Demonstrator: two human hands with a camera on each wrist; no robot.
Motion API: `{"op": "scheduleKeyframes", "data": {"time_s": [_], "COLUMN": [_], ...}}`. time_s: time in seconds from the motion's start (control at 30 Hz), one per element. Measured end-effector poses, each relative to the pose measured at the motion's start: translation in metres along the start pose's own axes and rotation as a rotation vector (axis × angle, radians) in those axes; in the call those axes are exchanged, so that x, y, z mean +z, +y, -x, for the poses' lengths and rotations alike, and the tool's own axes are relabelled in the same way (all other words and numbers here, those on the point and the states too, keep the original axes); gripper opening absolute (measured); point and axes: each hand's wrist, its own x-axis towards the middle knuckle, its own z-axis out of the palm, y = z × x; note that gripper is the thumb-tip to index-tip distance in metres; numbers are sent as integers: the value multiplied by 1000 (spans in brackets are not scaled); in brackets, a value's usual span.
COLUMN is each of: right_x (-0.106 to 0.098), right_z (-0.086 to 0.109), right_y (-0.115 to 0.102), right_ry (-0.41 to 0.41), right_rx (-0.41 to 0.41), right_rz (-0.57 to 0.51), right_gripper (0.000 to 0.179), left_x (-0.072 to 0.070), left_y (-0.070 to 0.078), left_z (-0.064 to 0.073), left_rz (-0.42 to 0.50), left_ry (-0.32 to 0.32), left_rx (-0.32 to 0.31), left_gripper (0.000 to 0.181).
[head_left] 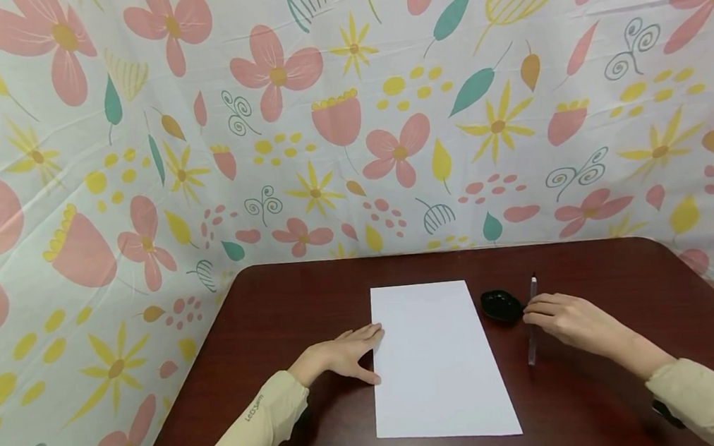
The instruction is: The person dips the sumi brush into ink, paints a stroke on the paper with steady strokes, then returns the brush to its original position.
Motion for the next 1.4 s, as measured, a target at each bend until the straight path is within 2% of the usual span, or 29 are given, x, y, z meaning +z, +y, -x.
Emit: {"op": "scheduleKeyframes", "data": {"time_s": [0.2, 0.43, 0.53, 0.73, 0.93, 1.27, 1.4], "right_x": [1, 0, 0, -1, -3, -2, -1], "right_z": [-3, -13, -17, -22, -24, -35, -38], "right_y": [2, 7, 8, 9, 9, 13, 14], "right_ry": [20, 141, 167, 161, 166, 238, 244], "right_rx": [8, 20, 50, 110, 121, 127, 157], "right_rz": [6, 0, -32, -78, -67, -64, -78], "right_gripper": [50, 44, 43, 43, 42, 36, 38], "left_x": [0, 0, 1, 1, 1, 1, 1], "left_y": [1, 1, 0, -2, -2, -2, -3], "left_z": [1, 0, 0, 0, 0, 1, 0], "left_rz": [8, 2, -5, -5, 0, 5, 1], "left_ry": [-8, -13, -14, -17, -13, -6, -8], "left_rx": [-7, -13, -14, -9, 1, -4, -2], "left_gripper": [93, 93, 93, 94, 94, 94, 95]}}
